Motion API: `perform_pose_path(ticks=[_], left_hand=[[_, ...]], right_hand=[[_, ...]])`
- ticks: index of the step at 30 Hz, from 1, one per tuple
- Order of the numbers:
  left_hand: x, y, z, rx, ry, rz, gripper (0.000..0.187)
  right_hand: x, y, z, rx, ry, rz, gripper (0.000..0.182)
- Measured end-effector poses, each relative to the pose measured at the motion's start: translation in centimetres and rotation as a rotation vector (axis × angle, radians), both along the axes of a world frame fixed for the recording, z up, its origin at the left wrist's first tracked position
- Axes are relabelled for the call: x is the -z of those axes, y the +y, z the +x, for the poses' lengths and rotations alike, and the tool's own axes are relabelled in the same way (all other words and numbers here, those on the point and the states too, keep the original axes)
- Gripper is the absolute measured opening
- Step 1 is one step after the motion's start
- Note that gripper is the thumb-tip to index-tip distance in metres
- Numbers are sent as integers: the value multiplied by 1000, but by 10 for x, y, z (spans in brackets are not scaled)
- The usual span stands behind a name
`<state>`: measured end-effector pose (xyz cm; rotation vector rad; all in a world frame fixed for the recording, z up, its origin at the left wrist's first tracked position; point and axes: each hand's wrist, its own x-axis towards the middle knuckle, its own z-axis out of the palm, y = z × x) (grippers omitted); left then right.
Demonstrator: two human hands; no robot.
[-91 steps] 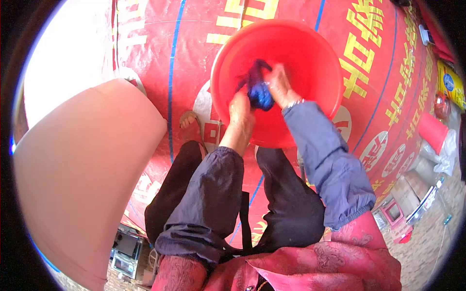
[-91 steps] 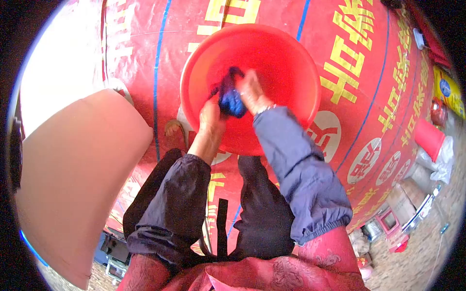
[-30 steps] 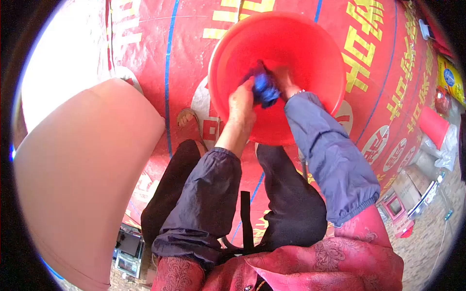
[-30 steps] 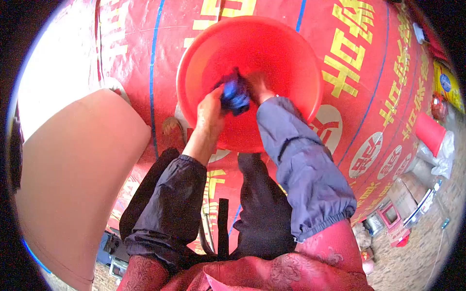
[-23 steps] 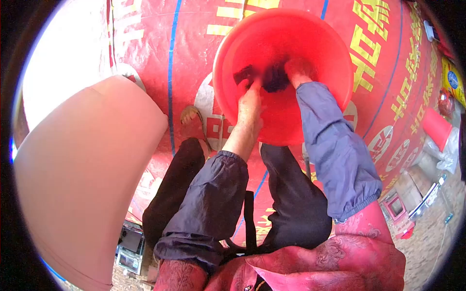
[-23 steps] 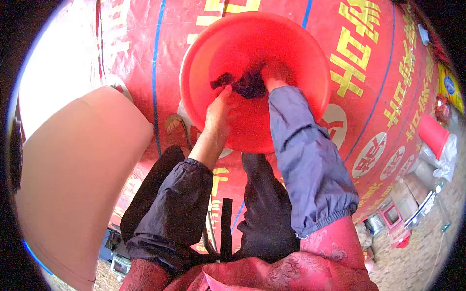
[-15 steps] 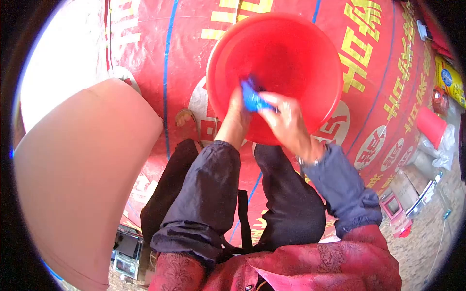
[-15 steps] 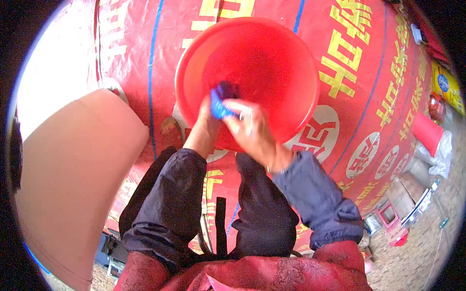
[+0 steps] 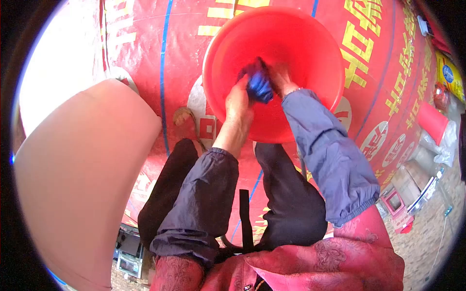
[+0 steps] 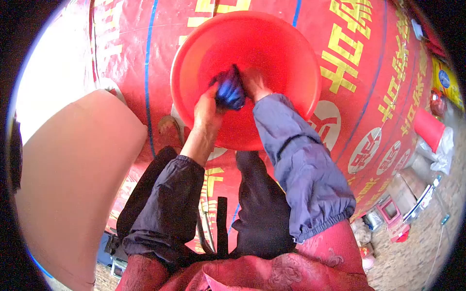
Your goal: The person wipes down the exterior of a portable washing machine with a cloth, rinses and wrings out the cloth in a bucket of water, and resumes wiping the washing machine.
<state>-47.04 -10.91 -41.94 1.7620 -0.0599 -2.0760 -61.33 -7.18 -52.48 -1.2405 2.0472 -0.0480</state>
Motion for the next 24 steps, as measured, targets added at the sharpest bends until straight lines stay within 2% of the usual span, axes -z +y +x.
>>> perform_pose_path(ticks=[2,4,6,7,10,11,12,14,16,17,18,19,21,22,23,24], left_hand=[[-20,-2,1,94,15,-29,33],[-25,5,0,184,-61,-66,42],[-24,9,2,276,-107,-57,57],[-24,10,2,269,-71,20,59],[-16,4,-2,247,24,187,60],[-19,0,-4,234,40,215,58],[-21,-5,-6,221,54,242,57],[16,-3,-3,122,322,101,52],[56,5,12,66,575,-82,46],[20,-2,15,-18,502,198,40],[-21,-5,10,-25,406,212,38],[-30,-6,12,-22,500,160,37],[-49,-7,15,-22,690,57,34],[-29,1,19,-113,954,-100,35],[-5,5,17,-136,1025,-158,32],[21,7,14,-125,895,-138,29]], right_hand=[[14,4,-20,69,66,-20,30],[52,14,-42,239,111,-153,32],[32,6,-41,205,200,-86,30],[20,5,-42,186,246,-48,29],[-43,-7,-20,462,-117,-364,24],[-42,6,-20,242,-143,-504,23],[-128,-8,-5,314,-414,-335,21],[-185,10,27,351,-553,-508,20],[-236,21,47,333,-641,-511,20],[-254,27,52,228,-601,-542,23],[-264,30,57,176,-635,-551,27],[-269,31,61,125,-667,-560,32],[-259,25,66,-19,-527,-702,37],[-248,20,67,-93,-457,-770,40],[-228,14,63,-162,-287,-863,33],[-196,3,57,-175,-148,-935,32]])
